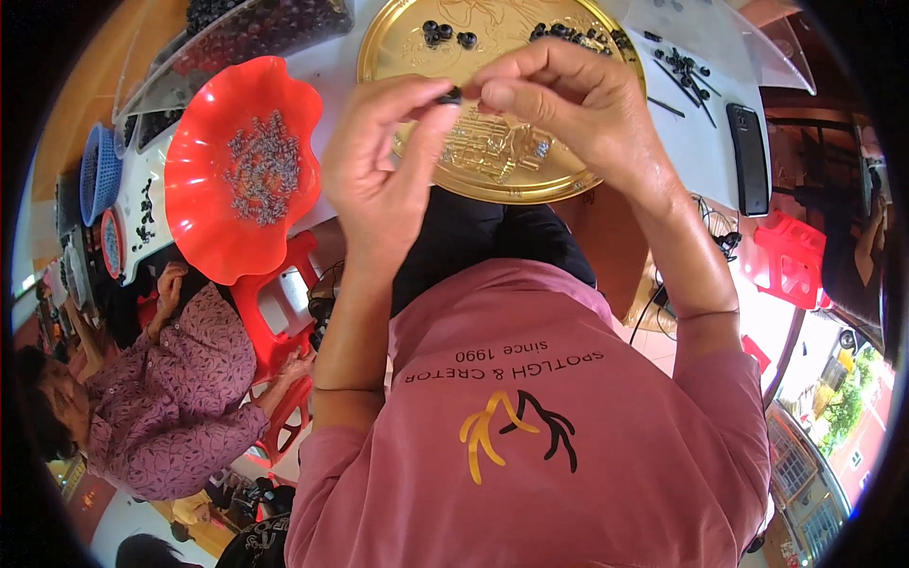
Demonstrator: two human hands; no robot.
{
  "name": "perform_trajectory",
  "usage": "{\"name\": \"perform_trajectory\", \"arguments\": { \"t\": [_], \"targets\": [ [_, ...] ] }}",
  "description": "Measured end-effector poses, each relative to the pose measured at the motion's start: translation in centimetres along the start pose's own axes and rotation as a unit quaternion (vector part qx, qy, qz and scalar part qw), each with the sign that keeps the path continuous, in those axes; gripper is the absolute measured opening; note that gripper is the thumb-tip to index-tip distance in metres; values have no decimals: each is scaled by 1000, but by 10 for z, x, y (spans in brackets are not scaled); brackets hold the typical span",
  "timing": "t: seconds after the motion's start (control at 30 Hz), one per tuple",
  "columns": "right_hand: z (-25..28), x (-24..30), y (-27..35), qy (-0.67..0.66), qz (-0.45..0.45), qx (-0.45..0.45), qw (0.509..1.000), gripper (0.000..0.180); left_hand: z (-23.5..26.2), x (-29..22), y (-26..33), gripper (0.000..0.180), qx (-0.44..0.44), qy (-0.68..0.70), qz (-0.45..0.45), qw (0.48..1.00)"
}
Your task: The person assembles small components by picking up plastic parts and inserts from a tray, fitting the inserts into the plastic parts by hand, and placing them onto the tray.
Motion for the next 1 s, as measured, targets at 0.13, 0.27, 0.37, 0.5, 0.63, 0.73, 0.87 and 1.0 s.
{"name": "perform_trajectory", "arguments": {
  "t": [0.13,0.27,0.37,0.5,0.63,0.73,0.87,1.0],
  "targets": [
    [20,12,-9,131,86,-29,987,17,20,-4,7,26,-17,41,62,997],
    [11,11,4,348,198,61,914,16,26,0,30,28,44,12,96,994],
    [-8,-2,21,411,267,131,862,10,31,11,46,28,50,15,115,992],
    [-16,-16,27,430,291,104,848,10,33,22,54,26,39,2,163,986],
    [-21,-29,25,495,313,95,805,15,30,27,54,25,53,-28,174,983],
    [-17,-24,23,455,307,85,831,14,30,33,55,24,20,-29,220,975],
    [0,-20,16,297,80,70,949,16,23,36,54,24,3,1,247,969],
    [0,-17,21,74,-43,57,995,20,11,37,49,22,15,30,241,970]
  ]
}}
Point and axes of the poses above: each hand's wrist, its own y-axis away from the middle knuckle, its own z-axis out of the back of the hand, x = y × z, the point moved 9 cm from there along -y, towards the middle knuckle, and after that the axes turned 11 degrees about -x, right-handed, at the moved point
